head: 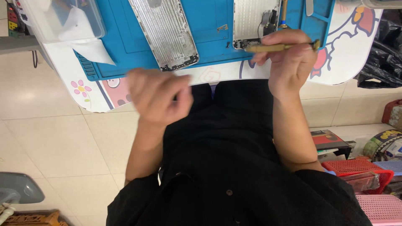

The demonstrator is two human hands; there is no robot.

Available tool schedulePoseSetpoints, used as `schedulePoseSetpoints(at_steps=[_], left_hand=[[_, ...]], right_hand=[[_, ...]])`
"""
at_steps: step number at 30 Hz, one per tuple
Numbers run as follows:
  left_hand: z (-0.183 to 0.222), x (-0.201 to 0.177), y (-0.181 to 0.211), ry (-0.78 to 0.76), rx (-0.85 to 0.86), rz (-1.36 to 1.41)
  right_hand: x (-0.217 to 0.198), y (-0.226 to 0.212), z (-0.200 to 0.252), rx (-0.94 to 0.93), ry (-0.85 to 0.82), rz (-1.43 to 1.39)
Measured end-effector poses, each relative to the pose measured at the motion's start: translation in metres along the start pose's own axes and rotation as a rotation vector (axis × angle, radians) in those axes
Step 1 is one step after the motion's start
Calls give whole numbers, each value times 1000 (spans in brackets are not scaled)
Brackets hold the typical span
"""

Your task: The person repairs a disassembled smartphone lying on a blue work mat, using a precision screwdriver to unscrew and work on the phone's internal components. They steady the phone with one hand while driving the screwdriver with the other, repositioning the tool and the phone several times during the work.

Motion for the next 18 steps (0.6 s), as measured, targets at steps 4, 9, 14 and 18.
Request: schedulePoseSetpoints(at_steps=[4,9,14,18], left_hand=[[2,54,20,-214,5,145],[10,84,26,-345,93,35],[15,89,24,-331,120,7],[18,90,24,-285,137,-20]], right_hand=[[15,-10,-7,-40,-56,241],[3,9,-1,-123,-73,404],[3,11,-2,-177,-73,493],[4,11,-3,-185,-75,515]])
Point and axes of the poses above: each hand's wrist, its own z-axis away from the middle knuckle, its own x-axis out of the palm, y = z × x, the point moved 8 cm from there along -z, towards the middle knuckle, and after that the axes turned 6 degrees about y, right-handed, at the moved point
